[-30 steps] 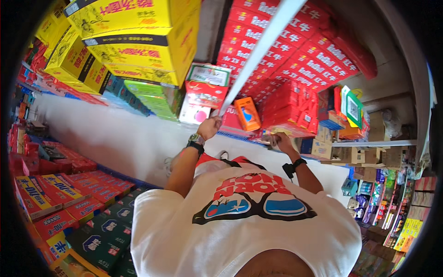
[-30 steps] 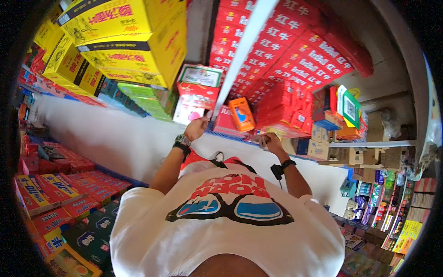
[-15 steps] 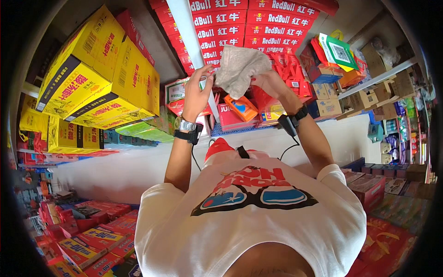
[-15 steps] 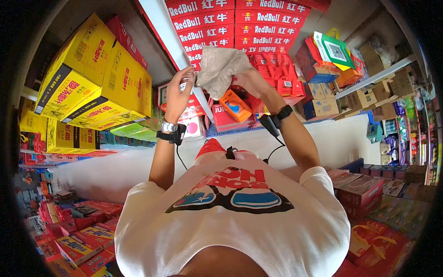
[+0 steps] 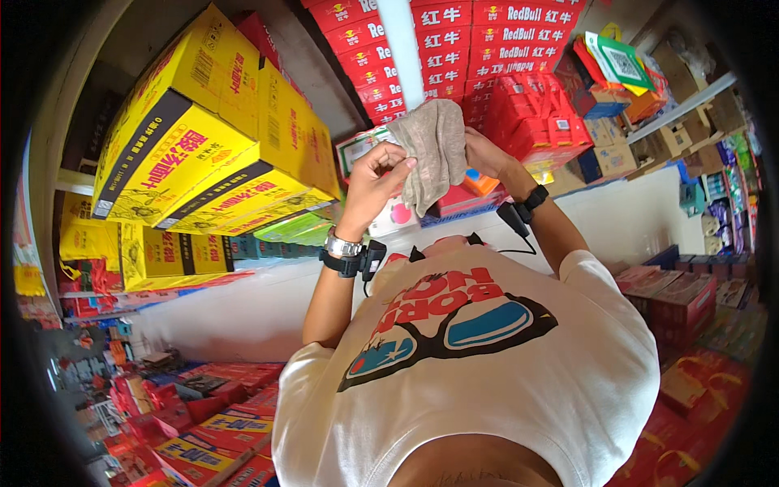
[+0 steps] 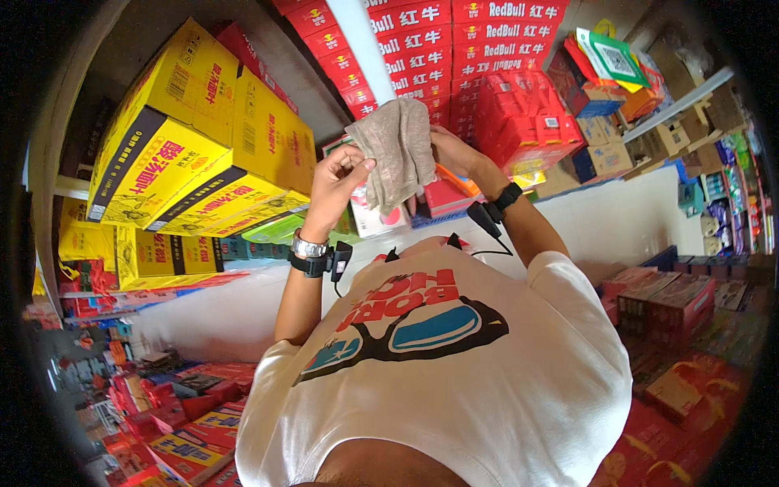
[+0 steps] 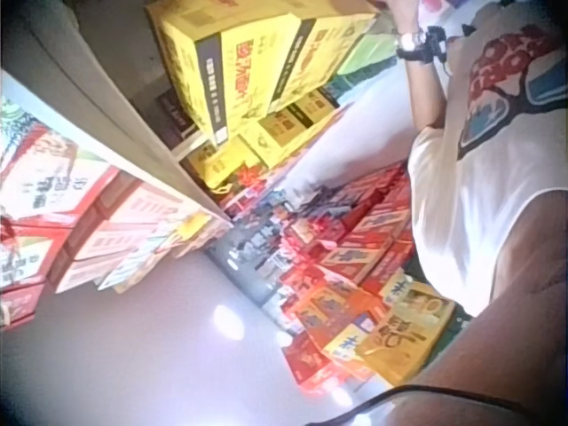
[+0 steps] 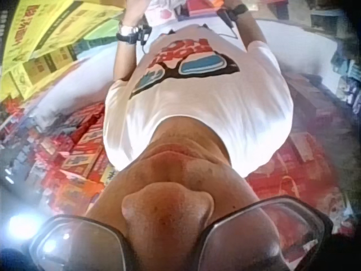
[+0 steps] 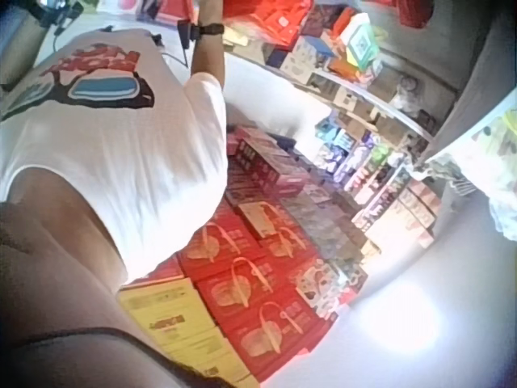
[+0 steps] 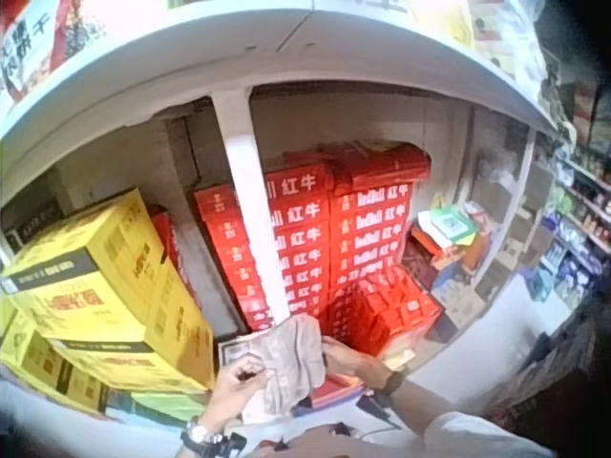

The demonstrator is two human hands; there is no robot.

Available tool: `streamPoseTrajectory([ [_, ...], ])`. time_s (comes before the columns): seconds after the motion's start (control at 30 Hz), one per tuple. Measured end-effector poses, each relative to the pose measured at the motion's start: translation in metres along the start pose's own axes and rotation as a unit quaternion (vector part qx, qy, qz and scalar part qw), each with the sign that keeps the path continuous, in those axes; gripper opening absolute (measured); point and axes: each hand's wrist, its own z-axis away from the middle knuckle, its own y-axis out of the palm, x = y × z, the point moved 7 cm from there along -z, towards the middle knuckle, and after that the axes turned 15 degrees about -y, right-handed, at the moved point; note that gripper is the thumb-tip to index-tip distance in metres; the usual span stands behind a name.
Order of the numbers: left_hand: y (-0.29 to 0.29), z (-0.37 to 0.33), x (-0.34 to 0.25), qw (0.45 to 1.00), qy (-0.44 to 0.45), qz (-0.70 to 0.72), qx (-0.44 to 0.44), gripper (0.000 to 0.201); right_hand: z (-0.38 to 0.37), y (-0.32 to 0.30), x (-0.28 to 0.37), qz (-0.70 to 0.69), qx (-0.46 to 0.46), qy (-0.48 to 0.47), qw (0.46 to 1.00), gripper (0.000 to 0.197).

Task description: The person cleans the floor and the edges of product shelves using a cloth, then wipes down a vertical white pipe and several shelf surfaces in a storage area.

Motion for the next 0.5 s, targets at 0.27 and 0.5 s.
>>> streamPoseTrajectory([
  [0.27,-0.072,-0.009,0.035,0.983,0.078,-0.136,-0.093,0.010,0.009,0.004,-0.044,0.341,-0.242,-0.184,0.889,0.039],
  [0.5,-0.084,-0.019,0.074,0.996,0.031,-0.057,-0.058,0.011,0.025,0.132,-0.066,0.367,-0.033,-0.165,0.915,0.034],
])
